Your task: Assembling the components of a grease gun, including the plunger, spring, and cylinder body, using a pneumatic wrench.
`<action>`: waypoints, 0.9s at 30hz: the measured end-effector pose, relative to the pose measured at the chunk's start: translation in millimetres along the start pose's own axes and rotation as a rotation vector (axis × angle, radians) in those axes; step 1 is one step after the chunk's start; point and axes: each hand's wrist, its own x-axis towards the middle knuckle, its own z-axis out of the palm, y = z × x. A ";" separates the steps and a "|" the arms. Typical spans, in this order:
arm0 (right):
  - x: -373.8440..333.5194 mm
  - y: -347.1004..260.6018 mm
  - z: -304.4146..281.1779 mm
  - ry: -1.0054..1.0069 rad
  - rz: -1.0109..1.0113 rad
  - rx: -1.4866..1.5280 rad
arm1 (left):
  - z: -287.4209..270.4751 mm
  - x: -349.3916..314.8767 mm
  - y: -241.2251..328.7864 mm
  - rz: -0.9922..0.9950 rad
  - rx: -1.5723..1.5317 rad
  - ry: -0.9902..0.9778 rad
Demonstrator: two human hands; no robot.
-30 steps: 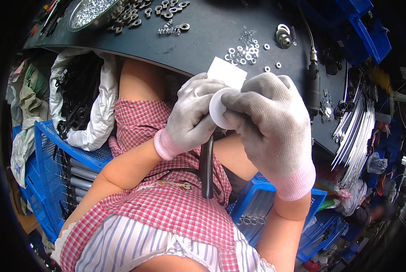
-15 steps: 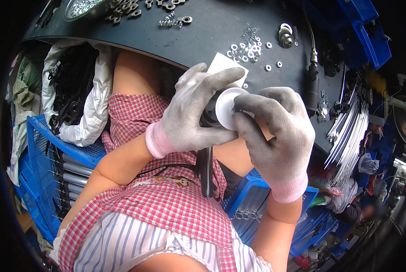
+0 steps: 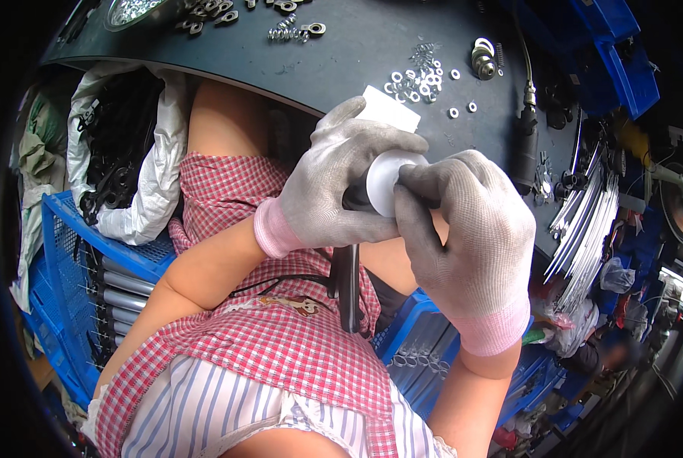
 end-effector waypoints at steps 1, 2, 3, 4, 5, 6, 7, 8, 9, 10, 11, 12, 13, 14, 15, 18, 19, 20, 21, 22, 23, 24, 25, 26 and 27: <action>-0.7 -3.0 0.3 0.008 0.032 -0.003 | 0.3 0.4 -0.7 0.025 -0.005 0.013; -1.5 -5.2 0.6 0.009 0.035 -0.006 | 1.5 0.5 -1.4 0.026 -0.009 0.012; -1.8 -7.0 1.4 0.018 0.070 0.000 | 2.9 0.6 -2.8 0.054 -0.009 0.040; -2.2 -9.1 2.3 0.028 0.105 0.005 | 4.3 1.0 -3.9 0.082 -0.008 0.068; -3.1 -11.9 2.9 0.029 0.106 0.003 | 6.2 1.6 -3.8 0.084 -0.010 0.068; -4.4 -15.1 3.6 0.032 0.139 -0.038 | 8.6 1.9 -3.2 0.097 -0.027 0.126; -5.0 -17.4 4.4 0.035 0.172 -0.080 | 9.9 1.8 -3.4 0.110 -0.044 0.184; -5.1 -18.2 6.2 0.038 0.175 -0.084 | 9.8 1.8 -5.5 0.113 -0.049 0.183; -6.5 -19.1 7.2 0.054 0.128 -0.158 | 9.7 2.2 -6.7 0.137 -0.029 0.183; -8.0 -19.8 7.9 0.070 0.081 -0.232 | 9.7 2.0 -7.3 0.161 -0.010 0.184; -9.6 -19.2 6.3 0.047 0.059 -0.232 | 9.8 0.8 -6.6 0.166 -0.018 0.182; -9.0 -16.0 2.3 0.055 0.065 -0.244 | 10.4 1.8 -6.3 0.139 -0.028 0.171; -7.3 -11.0 -2.7 0.054 0.079 -0.084 | 11.1 2.7 -5.9 0.111 -0.037 0.161; -5.0 -5.0 -7.4 0.053 0.091 0.077 | 12.2 3.1 -5.1 0.121 -0.045 0.159; -4.5 7.9 -6.6 0.114 0.022 0.063 | 14.5 2.4 -3.7 0.090 -0.042 0.187; -4.6 30.7 7.7 0.078 -0.083 0.225 | 14.0 2.1 -0.1 0.087 0.057 0.266; -7.8 39.0 14.9 0.055 -0.105 0.312 | 14.1 -1.1 -7.1 0.115 0.144 0.208; -9.9 42.8 20.1 0.041 -0.083 0.394 | 12.7 -3.0 -12.0 0.142 0.231 0.150; -14.1 44.2 24.2 0.082 -0.025 0.444 | 8.8 -4.2 -9.8 0.109 0.223 0.113; -17.8 44.9 27.5 0.123 0.034 0.496 | 8.1 -5.6 -11.3 0.112 0.229 0.111; -18.9 46.9 30.8 0.228 0.052 0.450 | 8.6 -7.7 -13.8 0.131 0.237 0.095; -19.2 47.8 31.6 0.336 0.071 0.400 | 9.6 -7.7 -15.1 0.153 0.243 0.080; -12.5 42.3 39.3 0.423 0.047 0.464 | 9.8 -7.0 -15.2 0.159 0.247 0.076; -14.5 44.6 37.8 0.431 0.044 0.467 | 10.0 -6.2 -14.8 0.164 0.222 0.078; -17.1 47.9 38.0 0.398 0.048 0.468 | 8.8 -5.7 -15.6 0.168 0.201 0.080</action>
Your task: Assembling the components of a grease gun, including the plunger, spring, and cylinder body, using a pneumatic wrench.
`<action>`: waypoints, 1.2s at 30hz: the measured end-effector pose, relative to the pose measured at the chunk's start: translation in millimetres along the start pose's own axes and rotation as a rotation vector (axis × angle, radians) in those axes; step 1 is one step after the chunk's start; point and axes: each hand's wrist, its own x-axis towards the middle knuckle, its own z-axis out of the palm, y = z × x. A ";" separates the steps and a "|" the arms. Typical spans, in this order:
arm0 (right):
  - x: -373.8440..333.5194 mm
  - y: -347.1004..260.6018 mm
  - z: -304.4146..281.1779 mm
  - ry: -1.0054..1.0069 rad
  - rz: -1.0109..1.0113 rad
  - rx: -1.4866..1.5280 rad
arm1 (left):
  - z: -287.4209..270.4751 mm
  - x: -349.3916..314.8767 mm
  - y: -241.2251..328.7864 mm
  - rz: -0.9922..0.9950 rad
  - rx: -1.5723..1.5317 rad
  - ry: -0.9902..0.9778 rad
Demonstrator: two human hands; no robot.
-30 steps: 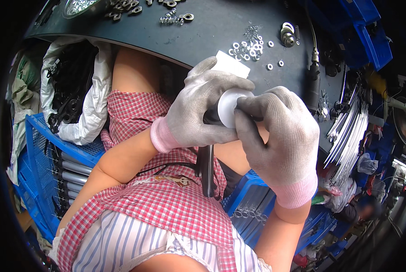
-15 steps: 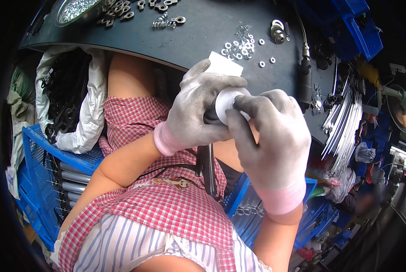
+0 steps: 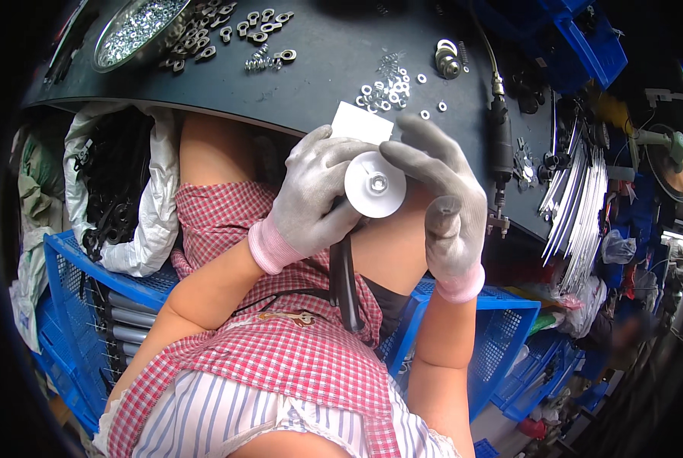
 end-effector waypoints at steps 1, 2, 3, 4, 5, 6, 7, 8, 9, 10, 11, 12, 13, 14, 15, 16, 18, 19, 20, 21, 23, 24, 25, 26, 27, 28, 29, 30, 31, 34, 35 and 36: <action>-2.0 0.0 -0.6 -0.031 0.012 -0.002 | -0.9 0.1 0.4 0.006 0.009 -0.004; -5.3 -5.4 -3.0 0.110 0.107 -0.054 | -1.5 -0.2 1.7 -0.012 -0.004 0.001; -7.0 3.6 -6.7 0.146 0.020 0.013 | -1.1 -0.6 4.3 -0.031 -0.023 0.003; -9.3 12.0 -4.0 0.156 0.005 0.126 | -1.3 0.1 4.4 -0.027 -0.020 -0.003; -12.3 18.0 1.1 0.167 -0.010 0.239 | -1.6 1.1 3.4 -0.035 -0.021 -0.026; -23.9 23.7 8.1 0.139 0.066 0.354 | -3.9 0.4 3.3 -0.047 -0.014 -0.049; -36.8 30.0 13.2 0.115 0.136 0.461 | -2.8 1.9 3.1 -0.039 -0.011 -0.051; -50.8 37.2 18.3 0.139 0.251 0.459 | -0.6 2.2 3.1 -0.036 -0.012 -0.026; -65.2 44.5 21.4 0.098 0.397 0.363 | -0.3 1.2 3.5 -0.038 -0.005 -0.001; -76.9 39.2 27.5 0.013 0.622 0.475 | 0.4 1.1 3.5 -0.033 0.000 -0.004; -96.4 49.2 36.2 -0.059 0.689 0.588 | 0.9 2.1 3.3 -0.031 0.003 -0.006; -108.6 48.9 45.3 -0.122 0.800 0.770 | 0.1 1.7 4.8 -0.032 0.008 -0.006; -118.4 54.2 43.4 -0.312 0.960 1.004 | 0.1 1.2 5.2 -0.024 0.013 -0.007; -129.1 53.4 49.9 -0.287 0.981 1.170 | -0.4 0.6 5.8 -0.013 0.035 0.002; -130.3 45.4 62.0 -0.264 0.992 1.338 | -0.8 1.0 4.2 0.003 0.059 0.014; -131.4 42.8 67.3 -0.227 1.001 1.440 | -0.7 -5.8 1.6 -0.023 0.121 -0.072; -124.5 43.7 58.6 -0.287 0.989 1.378 | 14.3 -9.4 11.8 -0.091 0.130 0.061; -121.4 40.7 54.4 -0.341 0.998 1.311 | 18.6 -11.4 17.1 -0.176 0.129 0.191; -119.5 34.2 50.5 -0.294 0.873 1.239 | 14.2 -14.7 18.8 -0.190 0.133 0.139; -120.1 35.6 43.7 -0.356 0.832 1.262 | 7.3 -18.0 25.6 -0.158 0.070 0.113; -125.5 27.0 33.5 -0.379 0.896 0.867 | 1.0 -31.6 24.7 -0.028 -0.107 0.116; -118.8 8.6 26.6 -0.349 0.929 0.754 | -5.6 -41.5 23.5 0.085 0.005 0.121; -117.0 0.4 14.6 -0.460 0.942 0.663 | -9.0 -51.9 23.2 0.119 0.052 0.080; -122.5 0.0 6.4 -0.443 0.843 0.675 | -6.0 -63.1 21.9 0.099 0.037 0.054; -133.3 -1.8 -4.9 -0.421 0.754 0.685 | -1.8 -72.5 21.3 0.074 0.014 0.024; -145.2 14.7 -33.1 -0.442 0.658 0.763 | 0.9 -74.0 21.3 0.086 0.031 0.006; -160.0 29.2 -58.9 -0.453 0.565 0.842 | 0.4 -70.2 26.3 0.096 0.018 0.001; -164.3 3.4 -70.9 -0.009 0.861 0.831 | -4.9 -63.9 29.9 0.198 0.065 -0.163; -168.5 3.9 -124.1 0.084 1.522 1.542 | -11.4 -60.3 32.8 0.303 0.117 -0.318; -219.9 0.1 -187.0 -0.145 0.555 1.565 | -6.6 -57.7 50.1 0.353 -0.025 -0.369; -229.6 -5.0 -194.0 -0.246 0.087 1.484 | -7.8 -53.3 56.8 0.415 -0.017 -0.335; -221.1 -23.7 -200.4 -0.266 0.062 1.296 | -15.1 -46.4 68.3 0.453 0.032 -0.350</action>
